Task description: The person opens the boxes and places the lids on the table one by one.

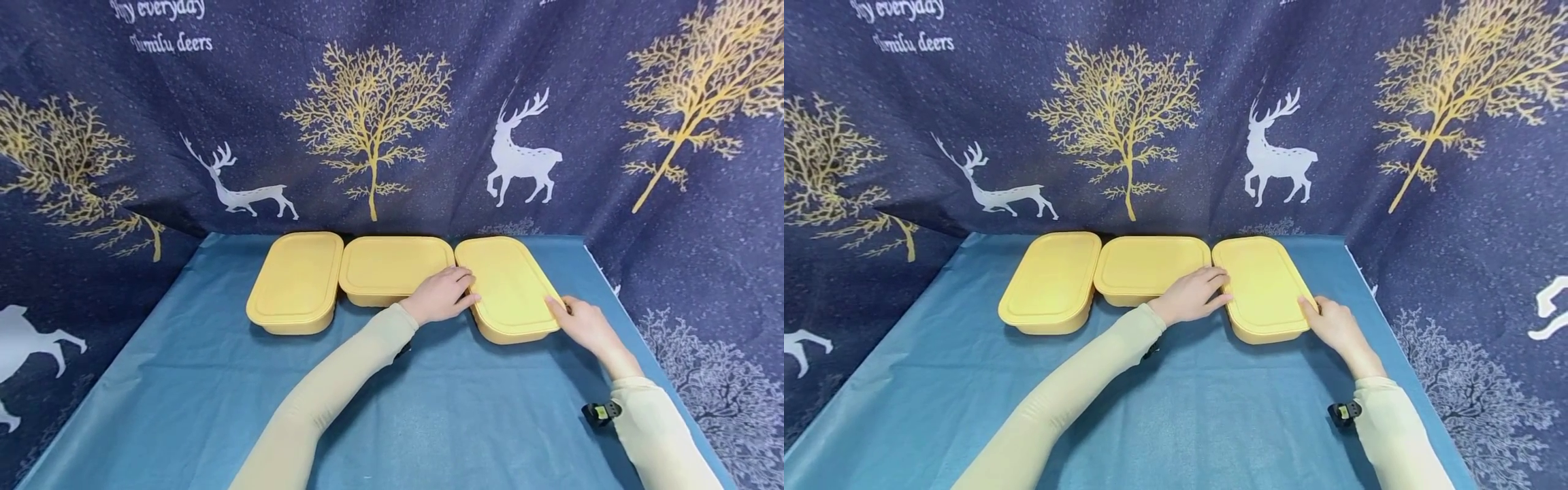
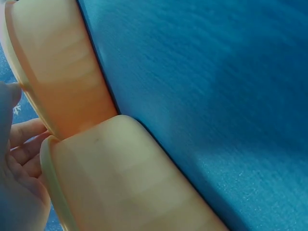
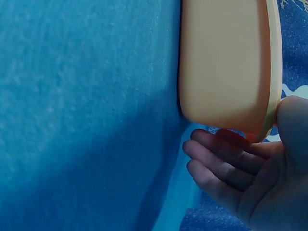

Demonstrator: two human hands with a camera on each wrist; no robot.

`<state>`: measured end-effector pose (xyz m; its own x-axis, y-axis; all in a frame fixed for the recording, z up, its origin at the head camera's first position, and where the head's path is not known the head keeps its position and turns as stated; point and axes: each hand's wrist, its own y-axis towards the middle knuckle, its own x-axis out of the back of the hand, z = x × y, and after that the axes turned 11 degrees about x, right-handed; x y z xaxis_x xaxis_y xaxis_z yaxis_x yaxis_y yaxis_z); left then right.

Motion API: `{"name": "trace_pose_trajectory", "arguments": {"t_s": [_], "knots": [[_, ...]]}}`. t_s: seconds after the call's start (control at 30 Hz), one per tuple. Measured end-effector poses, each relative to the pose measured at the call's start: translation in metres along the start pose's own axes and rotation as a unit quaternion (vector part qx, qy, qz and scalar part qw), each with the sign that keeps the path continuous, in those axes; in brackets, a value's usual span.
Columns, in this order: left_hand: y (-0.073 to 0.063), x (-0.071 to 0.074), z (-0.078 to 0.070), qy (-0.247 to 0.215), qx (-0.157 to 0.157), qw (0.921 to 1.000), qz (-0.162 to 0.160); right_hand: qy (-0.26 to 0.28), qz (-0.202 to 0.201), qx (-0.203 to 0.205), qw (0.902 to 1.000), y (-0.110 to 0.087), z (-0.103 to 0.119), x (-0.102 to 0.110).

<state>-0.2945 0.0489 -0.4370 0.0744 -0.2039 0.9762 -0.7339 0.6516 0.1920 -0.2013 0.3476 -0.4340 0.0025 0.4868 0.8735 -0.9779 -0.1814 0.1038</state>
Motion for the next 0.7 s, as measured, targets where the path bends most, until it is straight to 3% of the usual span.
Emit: {"name": "trace_pose_trajectory", "arguments": {"t_s": [0.27,0.5,0.7], "knots": [[-0.001,0.001,-0.003,0.007,-0.005,0.9999,-0.005,0.009,0.009,-0.004,0.9999,0.003,-0.008,0.005],[-0.002,0.009,-0.011,0.018,0.007,0.9995,0.026,0.009,0.008,-0.002,0.9999,0.007,-0.016,0.007],[-0.003,0.009,-0.015,0.022,0.0,0.9993,0.03,0.007,0.002,-0.005,1.0,0.009,-0.022,0.008]]}}
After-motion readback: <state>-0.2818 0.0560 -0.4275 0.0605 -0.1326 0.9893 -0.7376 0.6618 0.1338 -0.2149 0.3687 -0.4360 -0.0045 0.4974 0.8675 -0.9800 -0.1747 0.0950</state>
